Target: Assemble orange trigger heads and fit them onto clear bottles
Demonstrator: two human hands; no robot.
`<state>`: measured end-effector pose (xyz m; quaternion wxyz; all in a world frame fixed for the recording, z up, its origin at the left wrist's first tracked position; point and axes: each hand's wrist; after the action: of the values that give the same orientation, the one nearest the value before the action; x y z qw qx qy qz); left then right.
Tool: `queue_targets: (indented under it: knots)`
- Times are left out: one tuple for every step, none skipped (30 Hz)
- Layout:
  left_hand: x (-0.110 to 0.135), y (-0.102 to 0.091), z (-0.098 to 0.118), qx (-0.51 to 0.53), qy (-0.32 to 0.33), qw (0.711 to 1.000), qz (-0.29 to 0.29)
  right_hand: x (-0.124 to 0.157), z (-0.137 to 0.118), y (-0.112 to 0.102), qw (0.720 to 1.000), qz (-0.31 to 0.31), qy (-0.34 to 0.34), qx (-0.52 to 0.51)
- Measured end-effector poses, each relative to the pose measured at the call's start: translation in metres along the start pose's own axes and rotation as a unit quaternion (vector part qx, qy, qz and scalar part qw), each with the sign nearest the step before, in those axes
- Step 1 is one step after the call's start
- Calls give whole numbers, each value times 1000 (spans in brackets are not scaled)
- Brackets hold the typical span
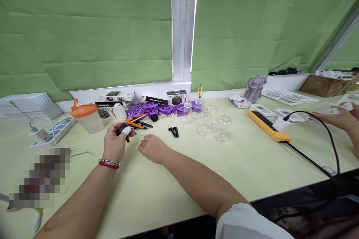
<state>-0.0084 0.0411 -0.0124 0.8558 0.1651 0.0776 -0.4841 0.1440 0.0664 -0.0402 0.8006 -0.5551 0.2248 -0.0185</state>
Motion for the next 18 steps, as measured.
queue_targets:
  knots:
    - [0,0,-1,-9,5,1000,-1,-3,0,-1,1000,-6,-20,12]
    - [0,0,-2,-16,8,1000,0,-6,0,-2,999,-14,-37,24]
    - [-1,-1,-4,-21,10,1000,4,-8,0,-3,998,-23,-54,36]
    - [-2,-1,-5,-24,10,1000,8,-10,0,-4,996,-33,-68,47]
    - [-3,-1,-6,-24,9,1000,12,-12,0,-5,994,-41,-80,55]
    - [-4,-2,-7,-24,6,1000,16,-13,0,-6,993,-49,-90,61]
    - [-4,-2,-8,-23,4,1000,19,-13,0,-6,992,-55,-97,63]
    - [-5,-2,-8,-22,3,1000,20,-14,0,-7,991,-60,-102,63]
    - [-5,-2,-9,-20,2,1000,21,-14,0,-7,990,-64,-106,63]
    - [-5,-2,-9,-18,2,1000,21,-14,1,-7,990,-65,-109,62]
    - [-5,-1,-9,-16,3,1000,20,-13,1,-7,990,-65,-112,62]
    - [-5,-1,-10,-13,3,1000,20,-13,1,-7,989,-64,-114,63]
    - [-5,-1,-10,-12,3,1000,20,-13,2,-7,989,-63,-115,63]
    - [-5,-1,-10,-12,2,1000,20,-12,2,-6,989,-62,-115,64]
    - [-5,-1,-10,-15,0,1000,20,-12,2,-6,989,-62,-115,64]
    - [-5,-1,-10,-18,-3,1000,21,-12,3,-5,989,-63,-116,64]
    - [-4,-1,-10,-22,-5,1000,21,-12,3,-4,989,-64,-118,64]
    - [-4,-1,-10,-26,-7,999,21,-12,3,-4,989,-66,-119,63]
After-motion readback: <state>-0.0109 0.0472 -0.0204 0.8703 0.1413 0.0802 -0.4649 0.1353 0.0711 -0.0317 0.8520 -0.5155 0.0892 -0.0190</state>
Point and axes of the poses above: each hand's wrist, its own x-axis away from the middle knuckle, its own y-axis out of the palm, z = x × y, and after that the axes turned 1 degree about z, right-handed
